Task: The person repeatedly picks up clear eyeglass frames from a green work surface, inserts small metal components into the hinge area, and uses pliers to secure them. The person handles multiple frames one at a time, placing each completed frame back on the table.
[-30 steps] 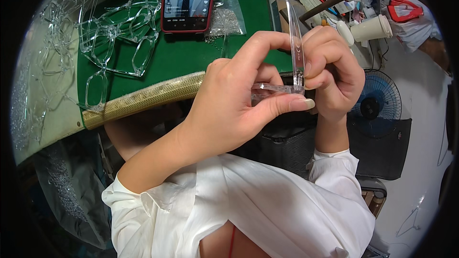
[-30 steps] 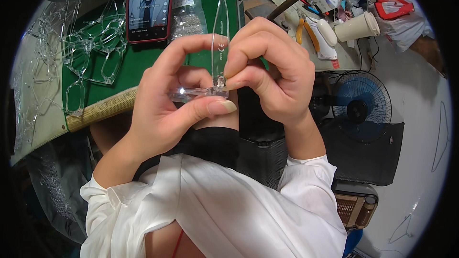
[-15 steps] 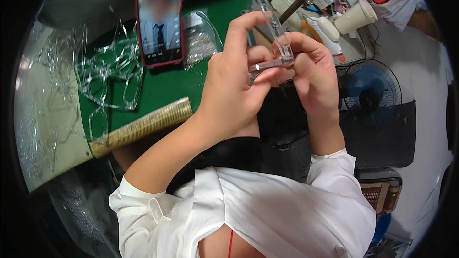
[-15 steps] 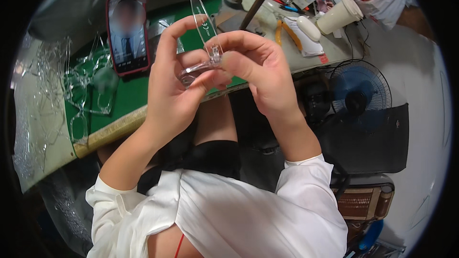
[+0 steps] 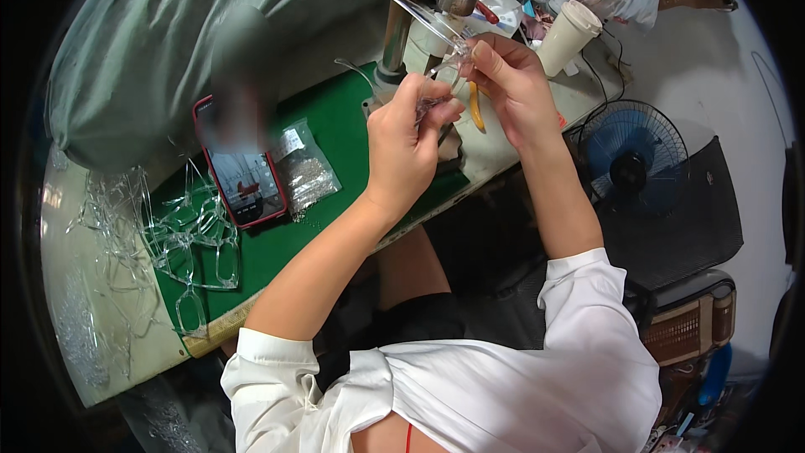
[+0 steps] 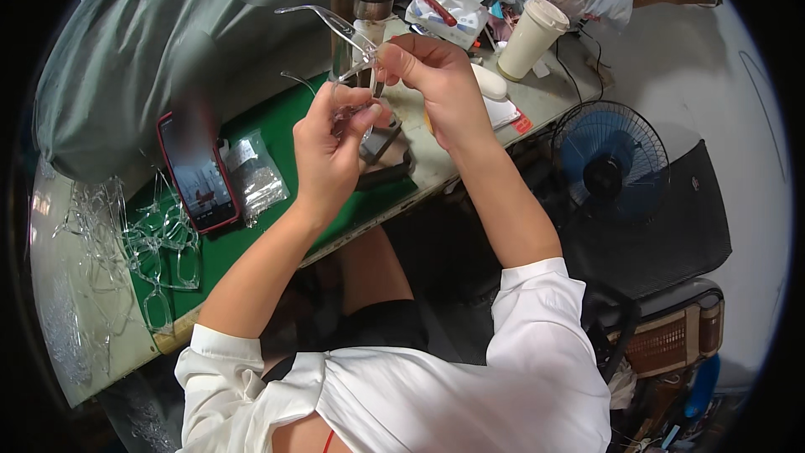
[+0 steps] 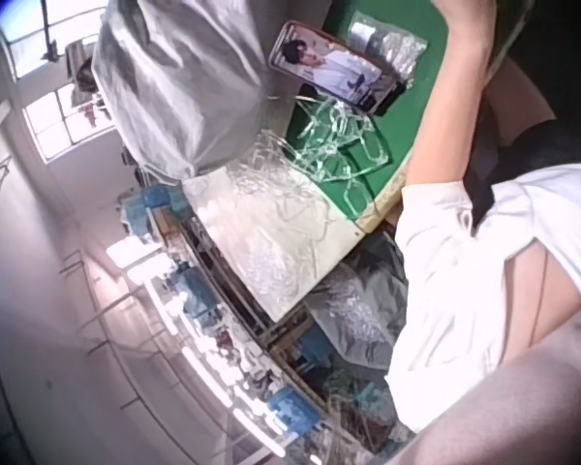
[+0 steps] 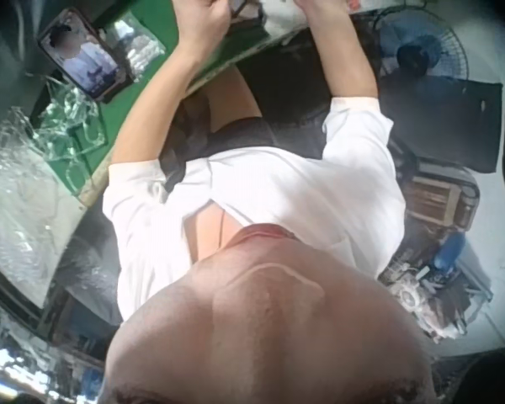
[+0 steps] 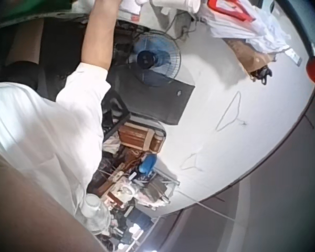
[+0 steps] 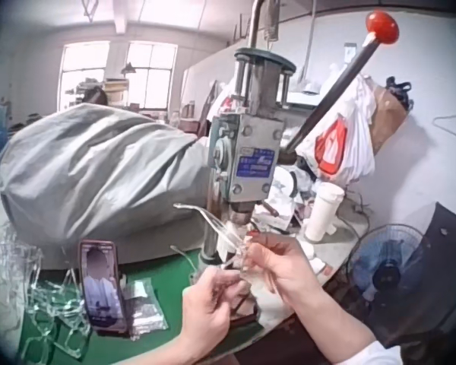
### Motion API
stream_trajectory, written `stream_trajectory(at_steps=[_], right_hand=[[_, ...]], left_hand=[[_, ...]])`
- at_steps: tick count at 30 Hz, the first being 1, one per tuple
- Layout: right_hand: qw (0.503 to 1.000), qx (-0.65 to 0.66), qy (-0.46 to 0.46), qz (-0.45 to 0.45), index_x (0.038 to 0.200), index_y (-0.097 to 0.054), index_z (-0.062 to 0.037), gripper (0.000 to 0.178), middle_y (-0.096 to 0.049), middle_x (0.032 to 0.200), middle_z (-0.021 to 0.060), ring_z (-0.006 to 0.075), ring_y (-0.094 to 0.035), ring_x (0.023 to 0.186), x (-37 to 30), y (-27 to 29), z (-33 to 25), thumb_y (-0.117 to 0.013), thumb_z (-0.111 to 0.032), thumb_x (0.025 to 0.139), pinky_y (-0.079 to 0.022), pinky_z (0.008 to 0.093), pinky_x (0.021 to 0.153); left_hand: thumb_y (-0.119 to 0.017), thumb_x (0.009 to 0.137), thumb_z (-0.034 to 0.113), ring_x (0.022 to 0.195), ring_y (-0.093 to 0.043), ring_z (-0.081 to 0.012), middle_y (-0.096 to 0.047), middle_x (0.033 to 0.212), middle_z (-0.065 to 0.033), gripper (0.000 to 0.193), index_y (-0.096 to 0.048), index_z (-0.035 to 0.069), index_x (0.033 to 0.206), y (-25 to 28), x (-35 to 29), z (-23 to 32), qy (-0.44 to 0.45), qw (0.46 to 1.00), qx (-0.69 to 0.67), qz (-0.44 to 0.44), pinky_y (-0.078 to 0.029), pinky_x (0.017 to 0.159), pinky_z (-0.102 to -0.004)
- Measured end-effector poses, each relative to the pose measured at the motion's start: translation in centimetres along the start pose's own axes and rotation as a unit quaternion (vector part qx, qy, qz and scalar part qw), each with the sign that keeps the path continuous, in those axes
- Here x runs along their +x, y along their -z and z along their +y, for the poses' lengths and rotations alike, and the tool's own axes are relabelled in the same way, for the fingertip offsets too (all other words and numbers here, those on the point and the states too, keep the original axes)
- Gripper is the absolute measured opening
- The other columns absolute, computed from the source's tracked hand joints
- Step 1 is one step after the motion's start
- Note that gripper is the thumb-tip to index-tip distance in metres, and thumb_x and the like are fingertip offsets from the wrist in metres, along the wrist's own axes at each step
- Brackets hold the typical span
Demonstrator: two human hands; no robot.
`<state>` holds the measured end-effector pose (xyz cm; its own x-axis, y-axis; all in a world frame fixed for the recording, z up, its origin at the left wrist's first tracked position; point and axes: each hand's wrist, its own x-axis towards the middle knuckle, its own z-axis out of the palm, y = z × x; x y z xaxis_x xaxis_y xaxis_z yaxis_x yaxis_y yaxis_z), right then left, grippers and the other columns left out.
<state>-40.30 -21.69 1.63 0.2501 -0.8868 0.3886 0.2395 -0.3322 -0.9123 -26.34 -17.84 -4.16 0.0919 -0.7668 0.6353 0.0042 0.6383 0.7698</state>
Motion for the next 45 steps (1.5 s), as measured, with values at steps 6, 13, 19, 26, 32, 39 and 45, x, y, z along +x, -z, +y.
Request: stream_trajectory(at_steps=[6, 13, 19, 26, 32, 39, 45], right_hand=[[1.000, -0.014, -0.009, 0.012, 0.084, -0.067, -0.0041, 0.016, -0.061, 0.073, -0.0003, 0.0085, -0.052, 0.070, 2.0, 1.3, 1.0, -0.066, -0.019, 0.088, -0.040, 0.0233, 0.069], [0.943, 0.091, 0.320, -0.019, 0.113, -0.060, -0.0041, 0.030, -0.057, 0.123, 0.0112, 0.0262, -0.051, 0.115, 8.2, 6.7, -11.9, -0.046, -0.023, 0.094, -0.037, 0.0459, 0.100], [0.876, 0.047, 0.479, 0.015, 0.096, -0.056, -0.0110, 0.013, -0.058, 0.105, 0.0112, 0.0257, -0.054, 0.101, 3.9, 1.4, -7.1, -0.051, -0.022, 0.092, -0.045, 0.0395, 0.084], [0.911, -0.014, 0.402, 0.092, 0.103, -0.057, 0.0029, 0.024, -0.061, 0.101, 0.0145, 0.0292, -0.055, 0.098, 6.0, -1.0, -11.2, -0.045, -0.014, 0.092, -0.043, 0.0401, 0.086], [0.958, -0.196, 0.207, 0.034, 0.107, -0.062, 0.0032, 0.022, -0.063, 0.104, 0.0106, 0.0172, -0.059, 0.095, -2.2, -4.4, 1.0, -0.055, -0.002, 0.087, -0.047, 0.0291, 0.083], [0.837, -0.461, 0.153, -0.252, 0.103, -0.066, -0.0069, 0.026, -0.055, 0.083, 0.0059, 0.0232, -0.055, 0.079, -10.6, -10.6, 9.5, -0.067, -0.005, 0.077, -0.046, 0.0345, 0.065], [0.872, -0.397, 0.107, -0.265, 0.088, -0.063, -0.0042, 0.016, -0.056, 0.078, 0.0065, 0.0244, -0.057, 0.075, -10.3, -12.3, 9.4, -0.071, -0.009, 0.074, -0.046, 0.0346, 0.063]], left_hand=[[-0.054, 0.084, -0.008, 0.075, -0.069, -0.0198, -0.068, 0.079, -0.0123, 0.010, -0.052, -0.003, 0.093, -1.0, 1.8, -0.9, 0.011, 1.000, -0.005, 0.018, -0.052, 0.067, -0.0287], [-0.054, 0.089, -0.006, 0.074, -0.066, -0.0155, -0.067, 0.080, -0.0121, 0.005, -0.051, -0.005, 0.092, -1.1, 2.1, -0.4, 0.043, 0.999, -0.025, 0.005, -0.051, 0.069, -0.0269], [-0.054, 0.088, -0.006, 0.074, -0.066, -0.0157, -0.066, 0.079, -0.0116, 0.006, -0.050, -0.005, 0.092, -1.4, 2.3, -0.8, 0.039, 0.997, -0.062, 0.002, -0.052, 0.068, -0.0274], [-0.054, 0.086, -0.006, 0.071, -0.067, -0.0161, -0.068, 0.082, -0.0127, 0.007, -0.053, -0.003, 0.093, 2.3, 2.7, 0.7, 0.034, 0.994, 0.094, -0.049, -0.051, 0.065, -0.0264], [-0.039, 0.071, -0.016, 0.099, -0.054, -0.0150, -0.049, 0.112, -0.0109, 0.066, -0.035, 0.004, 0.134, 10.8, -3.4, 9.4, 0.071, 0.983, 0.018, -0.170, -0.049, 0.084, -0.0290], [-0.048, 0.084, -0.004, 0.108, -0.057, -0.0270, -0.057, 0.116, -0.0176, 0.043, -0.048, -0.004, 0.128, 22.3, -9.4, 14.9, -0.116, 0.900, 0.414, 0.068, -0.048, 0.090, -0.0384], [-0.050, 0.094, 0.023, 0.109, -0.058, -0.0333, -0.058, 0.114, -0.0238, 0.040, -0.045, -0.005, 0.122, 26.1, -12.8, 13.6, -0.033, 0.923, 0.235, 0.304, -0.052, 0.088, -0.0434]])
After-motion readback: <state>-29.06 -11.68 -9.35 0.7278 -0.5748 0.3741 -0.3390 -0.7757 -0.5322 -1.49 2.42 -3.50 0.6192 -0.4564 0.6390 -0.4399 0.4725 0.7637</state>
